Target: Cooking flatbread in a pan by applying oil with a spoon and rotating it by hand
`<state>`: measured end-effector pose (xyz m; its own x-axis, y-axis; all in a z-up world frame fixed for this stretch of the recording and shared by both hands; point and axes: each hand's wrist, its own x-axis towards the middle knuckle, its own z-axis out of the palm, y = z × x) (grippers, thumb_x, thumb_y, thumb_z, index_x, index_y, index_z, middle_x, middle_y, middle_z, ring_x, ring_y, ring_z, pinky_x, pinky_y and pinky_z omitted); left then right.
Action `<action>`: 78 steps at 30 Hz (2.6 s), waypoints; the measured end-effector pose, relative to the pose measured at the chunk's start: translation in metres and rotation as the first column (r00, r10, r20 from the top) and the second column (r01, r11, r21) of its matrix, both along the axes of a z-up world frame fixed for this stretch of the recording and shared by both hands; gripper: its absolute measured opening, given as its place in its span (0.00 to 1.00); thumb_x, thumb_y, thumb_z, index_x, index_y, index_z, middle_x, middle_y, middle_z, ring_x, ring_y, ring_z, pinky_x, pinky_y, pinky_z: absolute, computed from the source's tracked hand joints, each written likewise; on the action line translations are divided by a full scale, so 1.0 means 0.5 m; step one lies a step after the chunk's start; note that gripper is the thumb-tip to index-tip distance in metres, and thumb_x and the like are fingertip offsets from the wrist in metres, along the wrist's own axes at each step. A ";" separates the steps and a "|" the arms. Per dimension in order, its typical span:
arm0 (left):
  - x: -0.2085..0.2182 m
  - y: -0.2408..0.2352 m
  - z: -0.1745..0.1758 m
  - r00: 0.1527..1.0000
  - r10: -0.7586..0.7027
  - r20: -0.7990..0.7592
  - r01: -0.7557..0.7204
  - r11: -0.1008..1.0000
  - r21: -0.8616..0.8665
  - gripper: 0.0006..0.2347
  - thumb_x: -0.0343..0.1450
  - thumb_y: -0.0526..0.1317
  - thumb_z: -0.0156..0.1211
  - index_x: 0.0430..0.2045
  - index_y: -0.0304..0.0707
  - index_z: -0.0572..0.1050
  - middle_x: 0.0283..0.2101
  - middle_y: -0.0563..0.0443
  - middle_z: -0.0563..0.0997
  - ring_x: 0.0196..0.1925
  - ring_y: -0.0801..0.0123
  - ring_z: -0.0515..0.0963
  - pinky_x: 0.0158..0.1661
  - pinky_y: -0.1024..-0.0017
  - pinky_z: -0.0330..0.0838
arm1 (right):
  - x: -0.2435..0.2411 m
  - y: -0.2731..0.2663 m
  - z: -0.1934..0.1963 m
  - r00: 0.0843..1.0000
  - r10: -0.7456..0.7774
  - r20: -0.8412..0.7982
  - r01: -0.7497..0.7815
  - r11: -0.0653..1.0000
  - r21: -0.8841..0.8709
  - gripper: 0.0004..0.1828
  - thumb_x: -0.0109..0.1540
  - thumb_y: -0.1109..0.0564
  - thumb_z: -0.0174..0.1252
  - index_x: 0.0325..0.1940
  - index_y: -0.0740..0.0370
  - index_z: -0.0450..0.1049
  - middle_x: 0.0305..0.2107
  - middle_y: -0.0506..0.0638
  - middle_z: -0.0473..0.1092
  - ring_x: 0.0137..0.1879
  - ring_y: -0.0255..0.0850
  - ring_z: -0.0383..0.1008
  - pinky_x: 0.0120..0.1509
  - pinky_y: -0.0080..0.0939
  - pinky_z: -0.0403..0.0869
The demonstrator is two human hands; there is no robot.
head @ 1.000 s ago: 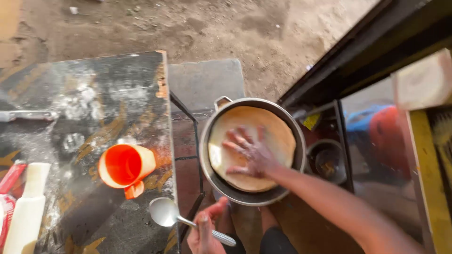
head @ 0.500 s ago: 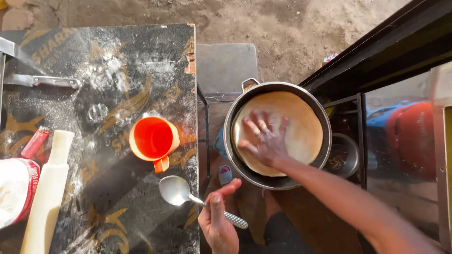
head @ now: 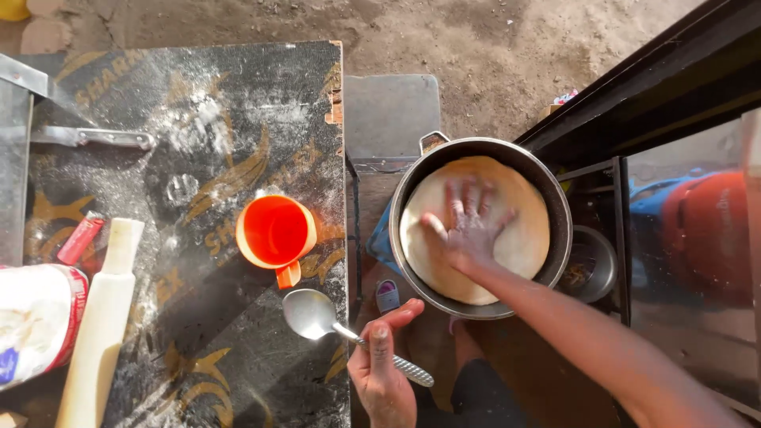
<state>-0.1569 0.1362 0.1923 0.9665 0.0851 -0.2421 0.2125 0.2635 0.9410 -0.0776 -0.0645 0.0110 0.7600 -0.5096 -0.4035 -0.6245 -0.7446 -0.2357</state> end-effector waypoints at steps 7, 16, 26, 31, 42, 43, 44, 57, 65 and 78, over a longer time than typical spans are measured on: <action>-0.005 -0.002 0.016 0.998 -0.037 0.054 0.039 0.999 -0.022 0.18 0.75 0.45 0.51 0.26 0.27 0.83 0.36 0.33 0.90 0.43 0.50 0.90 0.51 0.59 0.80 | -0.042 -0.076 -0.006 0.504 0.834 0.224 -0.654 0.537 -0.533 0.58 0.58 0.20 0.48 0.84 0.46 0.40 0.80 0.57 0.33 0.84 0.58 0.29 0.80 0.73 0.36; -0.009 -0.004 -0.002 0.997 -0.058 -0.052 0.054 0.996 -0.077 0.19 0.76 0.44 0.49 0.29 0.24 0.83 0.38 0.28 0.89 0.45 0.48 0.89 0.55 0.58 0.78 | 0.004 0.048 0.059 0.963 -0.270 -0.028 0.270 0.962 0.023 0.61 0.55 0.13 0.31 0.83 0.44 0.27 0.79 0.46 0.19 0.83 0.53 0.12 0.70 0.86 0.20; -0.017 -0.054 -0.026 0.979 -0.202 0.003 0.202 0.978 -0.049 0.23 0.76 0.52 0.45 0.44 0.29 0.82 0.53 0.36 0.86 0.59 0.56 0.83 0.59 0.66 0.70 | -0.294 0.176 0.382 0.827 -0.335 0.452 -0.056 0.751 0.658 0.15 0.64 0.46 0.57 0.44 0.55 0.82 0.36 0.45 0.82 0.43 0.34 0.80 0.50 0.37 0.76; -0.006 -0.053 -0.018 0.864 -0.489 -0.117 0.483 0.872 -0.076 0.25 0.72 0.54 0.51 0.60 0.39 0.74 0.65 0.45 0.78 0.72 0.63 0.71 0.67 0.68 0.63 | -0.326 0.183 0.326 0.712 -0.696 0.087 0.200 0.321 0.926 0.12 0.64 0.54 0.59 0.40 0.66 0.82 0.29 0.51 0.76 0.36 0.35 0.74 0.37 0.39 0.75; 0.185 0.079 -0.082 0.914 0.406 -0.006 -0.363 0.823 0.437 0.19 0.69 0.43 0.67 0.47 0.32 0.68 0.54 0.47 0.59 0.46 0.67 0.72 0.44 0.69 0.78 | -0.322 0.067 0.361 0.387 -0.887 0.250 0.181 0.339 0.923 0.12 0.66 0.57 0.58 0.41 0.72 0.80 0.21 0.57 0.74 0.28 0.42 0.71 0.36 0.38 0.70; 0.186 0.090 -0.102 0.914 0.405 -0.010 -0.360 0.822 0.442 0.19 0.69 0.43 0.67 0.47 0.32 0.68 0.54 0.47 0.59 0.46 0.67 0.72 0.44 0.69 0.78 | -0.326 0.071 0.363 0.388 -0.888 0.244 0.186 0.336 0.923 0.12 0.66 0.57 0.58 0.41 0.72 0.80 0.21 0.57 0.74 0.28 0.42 0.71 0.36 0.38 0.70; 0.188 0.102 -0.123 0.918 0.396 -0.012 -0.361 0.849 0.387 0.15 0.70 0.42 0.65 0.45 0.36 0.69 0.49 0.49 0.69 0.39 0.72 0.75 0.36 0.75 0.74 | -0.330 0.075 0.363 0.387 -0.889 0.244 0.177 0.331 0.927 0.13 0.66 0.57 0.57 0.42 0.72 0.80 0.21 0.56 0.74 0.28 0.42 0.71 0.36 0.38 0.70; 0.187 0.125 -0.140 0.986 0.120 -0.112 -0.130 0.988 -0.082 0.16 0.77 0.52 0.52 0.31 0.39 0.75 0.43 0.39 0.84 0.44 0.55 0.85 0.47 0.62 0.80 | -0.346 0.082 0.365 0.461 -0.873 0.159 0.215 0.284 0.934 0.15 0.66 0.56 0.56 0.38 0.73 0.80 0.21 0.57 0.75 0.28 0.44 0.72 0.37 0.39 0.71; 0.099 0.078 -0.021 0.983 0.068 -0.169 -0.063 0.997 0.038 0.12 0.81 0.40 0.42 0.42 0.30 0.74 0.44 0.39 0.80 0.43 0.58 0.79 0.46 0.65 0.77 | -0.353 0.071 0.353 0.461 -0.850 0.256 0.179 0.372 0.911 0.14 0.66 0.57 0.56 0.37 0.71 0.81 0.25 0.58 0.77 0.29 0.42 0.72 0.37 0.39 0.73; -0.087 0.002 -0.056 0.955 -0.236 -0.181 0.228 0.971 -0.067 0.13 0.74 0.41 0.59 0.21 0.30 0.79 0.27 0.46 0.80 0.39 0.61 0.84 0.45 0.65 0.77 | -0.394 0.098 0.474 0.317 -0.692 0.648 0.181 0.715 0.675 0.12 0.62 0.60 0.58 0.45 0.71 0.80 0.24 0.59 0.78 0.29 0.41 0.80 0.38 0.34 0.81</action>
